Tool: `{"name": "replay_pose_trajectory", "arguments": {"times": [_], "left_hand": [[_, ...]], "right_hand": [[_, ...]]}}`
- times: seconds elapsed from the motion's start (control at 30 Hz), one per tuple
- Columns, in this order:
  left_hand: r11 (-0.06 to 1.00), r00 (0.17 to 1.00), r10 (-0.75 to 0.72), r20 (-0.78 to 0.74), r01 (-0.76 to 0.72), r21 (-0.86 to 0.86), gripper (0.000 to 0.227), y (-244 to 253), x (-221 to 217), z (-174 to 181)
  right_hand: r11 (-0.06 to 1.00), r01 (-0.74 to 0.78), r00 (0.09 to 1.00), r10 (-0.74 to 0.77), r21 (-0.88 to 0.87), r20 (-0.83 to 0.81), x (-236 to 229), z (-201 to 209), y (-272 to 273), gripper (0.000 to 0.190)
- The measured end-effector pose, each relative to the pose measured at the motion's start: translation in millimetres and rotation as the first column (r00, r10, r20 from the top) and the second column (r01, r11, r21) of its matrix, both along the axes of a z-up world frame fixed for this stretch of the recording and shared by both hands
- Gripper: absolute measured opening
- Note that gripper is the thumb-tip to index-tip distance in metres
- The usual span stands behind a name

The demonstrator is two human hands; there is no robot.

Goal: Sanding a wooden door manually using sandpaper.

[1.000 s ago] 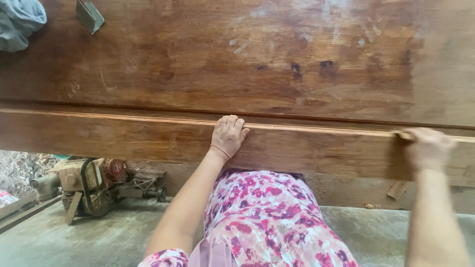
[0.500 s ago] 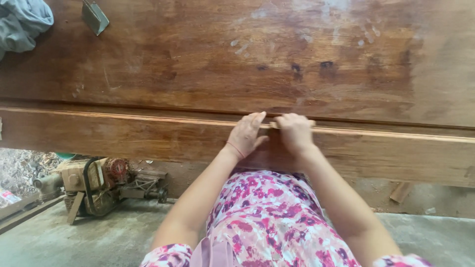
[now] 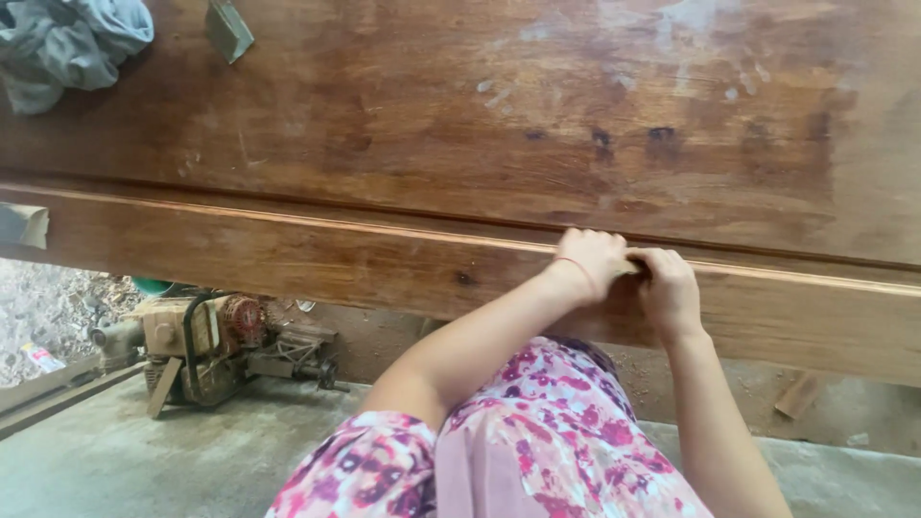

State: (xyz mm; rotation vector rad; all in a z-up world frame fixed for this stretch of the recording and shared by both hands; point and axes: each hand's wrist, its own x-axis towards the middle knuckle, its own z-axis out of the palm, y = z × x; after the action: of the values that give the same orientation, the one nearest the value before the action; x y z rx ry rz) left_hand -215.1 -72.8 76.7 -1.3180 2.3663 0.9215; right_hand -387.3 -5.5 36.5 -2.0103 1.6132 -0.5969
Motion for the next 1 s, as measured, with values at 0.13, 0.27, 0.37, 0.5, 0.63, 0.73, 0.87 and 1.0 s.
{"name": "replay_pose_trajectory", "arguments": {"times": [0.13,0.27,0.37,0.5,0.63,0.73,0.87,1.0], "left_hand": [[0.991,0.991,-0.114,0.074,0.108,0.080,0.058,-6.0,-10.4,42.0],[0.997,0.996,-0.072,0.059,0.070,0.029,0.048,-1.6,-7.1,-7.4],[0.991,0.999,0.009,-0.040,-0.014,-0.137,0.025,6.7,-1.4,-59.5],[0.939,0.985,0.003,-0.173,-0.063,-0.338,0.018,14.0,7.5,-85.7],[0.918,0.981,0.001,-0.195,-0.078,-0.389,0.015,15.6,51.5,-96.9],[0.916,0.986,0.026,-0.164,-0.089,-0.391,0.013,6.4,124.5,-90.8],[0.922,0.998,0.019,-0.056,-0.040,-0.386,0.019,-7.8,295.5,-53.8],[0.931,0.970,0.212,0.117,-0.164,-0.326,0.024,-22.1,487.3,-48.4]], "right_hand": [[0.992,0.125,0.992,-0.125,0.000,-0.016,16.9,10.3,-1.1,0.021],[0.981,0.114,0.972,-0.142,-0.155,-0.184,30.3,12.0,-2.1,0.018],[0.993,0.079,0.984,-0.092,-0.093,-0.153,34.1,10.3,-3.4,0.027],[0.993,0.099,0.986,-0.106,-0.066,-0.129,48.0,12.4,6.7,0.041],[0.959,0.247,0.946,-0.270,-0.139,-0.177,70.1,-11.3,30.9,0.048],[0.877,0.438,0.885,-0.459,-0.198,-0.074,77.5,-29.7,38.4,0.063],[0.768,0.627,0.764,-0.639,-0.130,-0.093,83.9,-47.8,43.3,0.075],[0.748,0.649,0.724,-0.663,-0.136,-0.192,97.2,-49.1,40.1,0.081]]}}
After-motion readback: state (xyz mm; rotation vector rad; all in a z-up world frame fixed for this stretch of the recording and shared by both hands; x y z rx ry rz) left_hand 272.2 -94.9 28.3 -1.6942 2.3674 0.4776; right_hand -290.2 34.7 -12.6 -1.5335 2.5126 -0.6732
